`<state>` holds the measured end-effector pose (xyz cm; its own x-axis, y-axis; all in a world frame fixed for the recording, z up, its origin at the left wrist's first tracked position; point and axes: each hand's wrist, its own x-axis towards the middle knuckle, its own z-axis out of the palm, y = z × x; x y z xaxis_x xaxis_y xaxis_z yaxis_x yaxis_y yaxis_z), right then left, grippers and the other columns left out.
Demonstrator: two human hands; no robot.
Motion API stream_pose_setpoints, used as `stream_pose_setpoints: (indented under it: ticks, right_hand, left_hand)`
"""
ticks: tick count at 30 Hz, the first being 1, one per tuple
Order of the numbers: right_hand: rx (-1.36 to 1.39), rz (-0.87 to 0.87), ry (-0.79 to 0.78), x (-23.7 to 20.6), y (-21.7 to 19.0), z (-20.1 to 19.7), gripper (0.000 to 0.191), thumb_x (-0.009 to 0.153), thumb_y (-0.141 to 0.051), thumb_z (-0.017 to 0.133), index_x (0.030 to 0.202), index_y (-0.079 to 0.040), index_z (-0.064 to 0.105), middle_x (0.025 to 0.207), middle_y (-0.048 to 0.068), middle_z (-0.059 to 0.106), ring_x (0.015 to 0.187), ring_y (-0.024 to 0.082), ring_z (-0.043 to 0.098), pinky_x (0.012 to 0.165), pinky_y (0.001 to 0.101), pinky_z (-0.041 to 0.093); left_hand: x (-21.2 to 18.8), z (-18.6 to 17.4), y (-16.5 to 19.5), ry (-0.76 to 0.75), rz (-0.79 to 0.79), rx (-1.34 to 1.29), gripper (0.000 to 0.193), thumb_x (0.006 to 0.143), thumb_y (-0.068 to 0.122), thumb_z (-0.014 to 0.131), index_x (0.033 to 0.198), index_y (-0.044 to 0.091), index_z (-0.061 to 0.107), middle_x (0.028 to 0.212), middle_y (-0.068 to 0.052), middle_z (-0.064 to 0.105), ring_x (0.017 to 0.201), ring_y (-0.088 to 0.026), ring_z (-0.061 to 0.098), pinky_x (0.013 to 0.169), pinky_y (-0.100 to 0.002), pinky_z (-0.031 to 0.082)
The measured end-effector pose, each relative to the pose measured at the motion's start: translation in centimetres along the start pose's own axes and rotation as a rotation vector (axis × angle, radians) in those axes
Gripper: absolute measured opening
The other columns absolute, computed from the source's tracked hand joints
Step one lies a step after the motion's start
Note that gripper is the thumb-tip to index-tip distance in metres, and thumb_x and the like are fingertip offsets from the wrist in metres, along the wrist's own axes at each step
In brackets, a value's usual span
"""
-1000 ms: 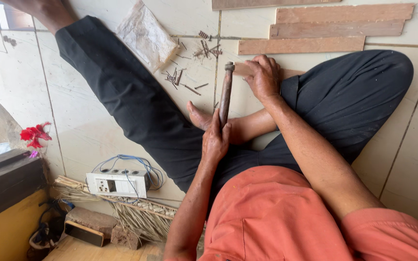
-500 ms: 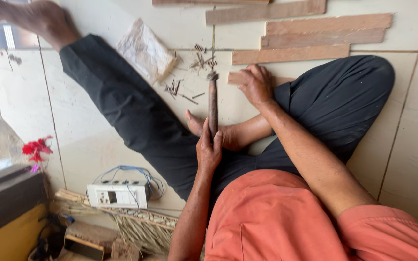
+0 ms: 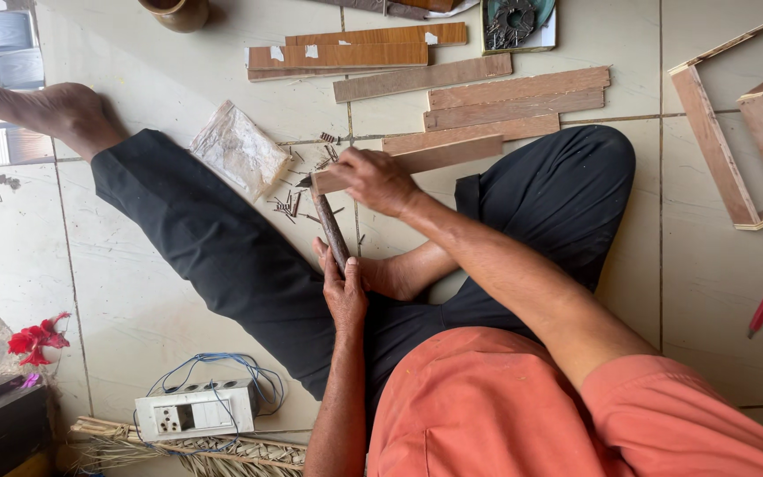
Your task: The person sits on the floor and uses a hammer to drive nails into small wooden strips, joining them to form rectangular frames. The person repeatedly picks up nails, positions the wood pieces, and hammers them together, then sets the assembled frames aside.
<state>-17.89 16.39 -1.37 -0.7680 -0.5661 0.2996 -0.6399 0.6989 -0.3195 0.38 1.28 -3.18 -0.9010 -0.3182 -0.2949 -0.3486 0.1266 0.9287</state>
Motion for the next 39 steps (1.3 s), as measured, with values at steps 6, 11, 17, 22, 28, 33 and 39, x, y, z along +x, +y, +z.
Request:
stream_pose_setpoints:
  ticks: [6, 11, 17, 22, 28, 33, 39]
  right_hand:
    - [0.198, 0.014, 0.165, 2.5, -4.6, -2.8, 0.050, 0.081, -0.017, 0.086, 0.126, -0.011, 0.065, 0.119, 0.004, 0.060, 0.101, 0.021, 0.068, 0.088, 0.0341, 0.061]
    - [0.732, 0.336, 0.708, 1.9, -1.3, -5.6, 0.050, 0.101, -0.015, 0.079, 0.144, -0.016, 0.053, 0.122, 0.002, 0.062, 0.113, 0.016, 0.067, 0.099, 0.0335, 0.062]
    - [0.607, 1.019, 0.898, -5.1, 10.6, -8.2, 0.089, 0.089, -0.013, 0.078, 0.162, -0.013, 0.028, 0.126, 0.014, 0.058, 0.113, 0.023, 0.061, 0.100, 0.0402, 0.062]
    - [1.006, 1.057, 1.187, -9.2, 17.6, -7.5, 0.081, 0.085, 0.004, 0.076, 0.155, -0.009, 0.035, 0.138, 0.014, 0.057, 0.122, 0.026, 0.061, 0.106, 0.0428, 0.054]
    - [1.171, 1.294, 1.265, -10.8, 18.6, -7.2, 0.074, 0.084, 0.003, 0.071, 0.147, -0.010, 0.033, 0.137, 0.015, 0.058, 0.121, 0.029, 0.062, 0.104, 0.0474, 0.056]
    - [1.178, 1.430, 1.287, -9.9, 16.7, -6.5, 0.072, 0.083, 0.004, 0.067, 0.145, -0.010, 0.033, 0.137, 0.017, 0.057, 0.122, 0.032, 0.061, 0.104, 0.0484, 0.055]
    - [1.283, 1.603, 1.254, -8.0, 11.2, -4.0, 0.066, 0.081, -0.003, 0.065, 0.141, -0.009, 0.039, 0.133, 0.015, 0.056, 0.118, 0.030, 0.060, 0.098, 0.0510, 0.055]
  left_hand:
    - [0.3, 0.0, -0.8, 0.001, 0.111, -0.041, 0.052, 0.103, 0.015, 0.062, 0.149, -0.005, 0.046, 0.143, -0.016, 0.057, 0.113, -0.019, 0.063, 0.090, -0.029, 0.053]
    - [0.5, -0.1, -2.4, -0.028, -0.003, -0.127, 0.054, 0.105, 0.016, 0.061, 0.153, -0.003, 0.046, 0.108, -0.013, 0.067, 0.076, -0.012, 0.059, 0.063, -0.026, 0.049]
    - [0.7, 0.1, -1.4, -0.050, -0.128, -0.124, 0.056, 0.102, 0.019, 0.061, 0.153, 0.002, 0.047, 0.087, -0.011, 0.066, 0.061, -0.011, 0.056, 0.051, -0.026, 0.045]
    - [0.7, 0.2, 0.1, -0.018, -0.093, -0.116, 0.056, 0.100, 0.019, 0.063, 0.151, 0.001, 0.048, 0.088, -0.005, 0.068, 0.063, -0.009, 0.060, 0.054, -0.025, 0.049]
    - [0.6, 0.2, 1.4, -0.018, -0.150, -0.033, 0.058, 0.098, 0.020, 0.065, 0.152, 0.008, 0.049, 0.074, -0.007, 0.064, 0.055, -0.010, 0.057, 0.049, -0.027, 0.047]
    - [0.5, 0.3, 1.3, -0.029, -0.081, 0.032, 0.055, 0.100, 0.021, 0.065, 0.150, 0.007, 0.050, 0.083, -0.007, 0.069, 0.060, -0.009, 0.060, 0.054, -0.025, 0.050]
    - [1.0, 0.1, -0.5, -0.006, -0.016, 0.077, 0.056, 0.099, 0.021, 0.066, 0.150, 0.004, 0.050, 0.119, -0.015, 0.072, 0.086, -0.018, 0.067, 0.075, -0.030, 0.055]
